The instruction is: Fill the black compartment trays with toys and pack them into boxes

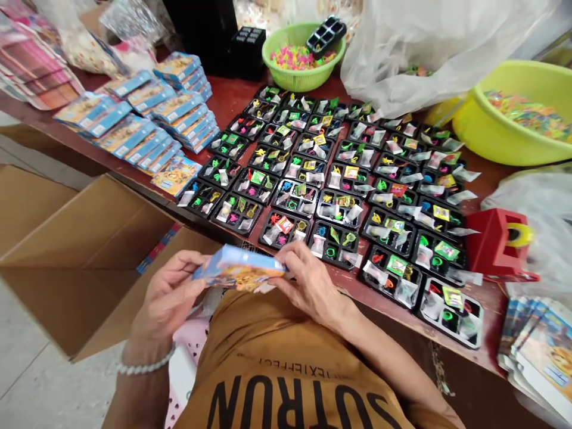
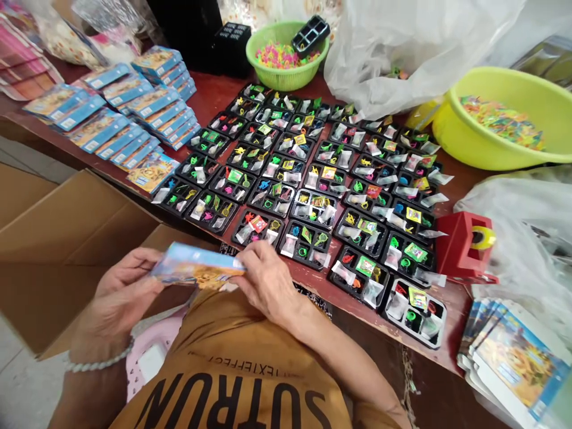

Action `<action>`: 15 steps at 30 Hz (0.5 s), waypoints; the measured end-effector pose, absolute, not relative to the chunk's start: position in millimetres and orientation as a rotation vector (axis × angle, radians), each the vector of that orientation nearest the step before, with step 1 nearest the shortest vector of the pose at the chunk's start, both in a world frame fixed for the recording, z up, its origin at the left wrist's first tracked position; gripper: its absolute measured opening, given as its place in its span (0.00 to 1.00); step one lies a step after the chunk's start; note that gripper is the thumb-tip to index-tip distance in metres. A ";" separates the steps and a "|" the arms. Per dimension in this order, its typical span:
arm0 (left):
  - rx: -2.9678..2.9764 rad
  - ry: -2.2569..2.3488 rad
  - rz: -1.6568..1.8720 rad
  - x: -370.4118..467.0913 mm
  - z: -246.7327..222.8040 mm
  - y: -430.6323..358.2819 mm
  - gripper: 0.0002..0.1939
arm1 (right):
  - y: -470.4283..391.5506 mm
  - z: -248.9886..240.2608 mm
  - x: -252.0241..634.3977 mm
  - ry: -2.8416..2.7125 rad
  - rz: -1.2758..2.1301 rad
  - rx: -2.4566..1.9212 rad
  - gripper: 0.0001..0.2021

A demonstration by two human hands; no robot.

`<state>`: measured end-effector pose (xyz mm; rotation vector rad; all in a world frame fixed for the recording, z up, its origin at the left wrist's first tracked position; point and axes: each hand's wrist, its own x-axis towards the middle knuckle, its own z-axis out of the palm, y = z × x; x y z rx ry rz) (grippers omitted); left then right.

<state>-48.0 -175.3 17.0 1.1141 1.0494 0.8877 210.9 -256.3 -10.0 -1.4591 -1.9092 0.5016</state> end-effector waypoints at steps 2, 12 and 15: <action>1.076 0.829 0.671 -71.9 9.2 -164.6 0.20 | -252.0 -4.2 204.3 -2.080 0.498 -1.312 0.07; 1.719 1.000 0.235 -67.1 -30.8 -204.2 0.32 | -203.4 -12.5 148.1 -2.579 0.093 -0.873 0.14; 1.681 1.211 0.339 -67.3 -45.1 -204.5 0.49 | -172.3 -6.9 159.7 -2.487 0.087 -1.382 0.10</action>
